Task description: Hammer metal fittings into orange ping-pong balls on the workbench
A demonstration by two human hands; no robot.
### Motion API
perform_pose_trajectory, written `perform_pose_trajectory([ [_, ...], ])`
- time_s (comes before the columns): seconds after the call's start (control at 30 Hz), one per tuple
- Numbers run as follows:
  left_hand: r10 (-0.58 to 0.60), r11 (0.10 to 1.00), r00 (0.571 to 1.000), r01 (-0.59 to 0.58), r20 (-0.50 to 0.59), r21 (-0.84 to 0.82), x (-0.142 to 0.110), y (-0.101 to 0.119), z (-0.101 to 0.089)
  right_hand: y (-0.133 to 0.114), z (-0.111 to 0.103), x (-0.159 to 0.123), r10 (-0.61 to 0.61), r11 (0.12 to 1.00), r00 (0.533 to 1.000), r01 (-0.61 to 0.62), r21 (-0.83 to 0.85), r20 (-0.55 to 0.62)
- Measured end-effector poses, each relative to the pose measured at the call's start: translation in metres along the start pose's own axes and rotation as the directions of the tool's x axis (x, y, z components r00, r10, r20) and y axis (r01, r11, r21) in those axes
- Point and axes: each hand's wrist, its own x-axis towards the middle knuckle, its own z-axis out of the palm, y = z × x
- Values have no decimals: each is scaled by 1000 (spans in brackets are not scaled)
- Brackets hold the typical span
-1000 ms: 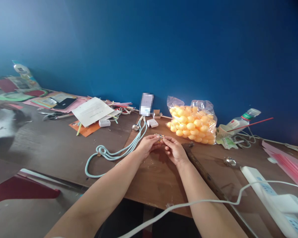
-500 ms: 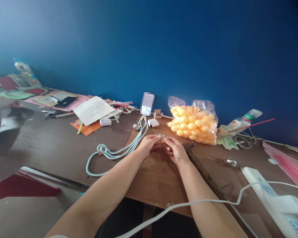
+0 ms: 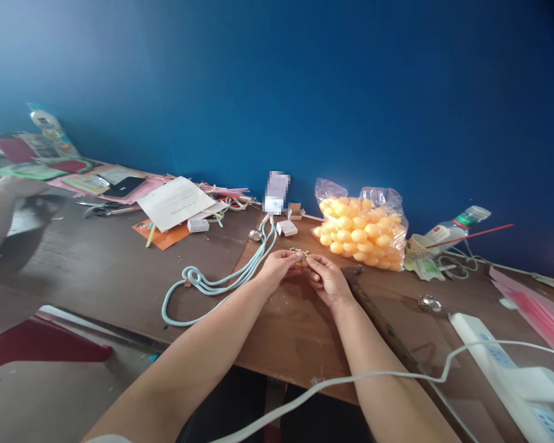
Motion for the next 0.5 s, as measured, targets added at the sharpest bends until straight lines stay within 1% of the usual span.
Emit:
perform_pose_trajectory([
  [0.3,4,1000,1000,-4,-4,-13,-1,1,1,1,0,1,-9,1000,1000,9,0,-1],
  [0.5,-1,1000,1000,1,-6,3,-1,1,1,2,0,1,-21,999,1000,20,-33,-15],
])
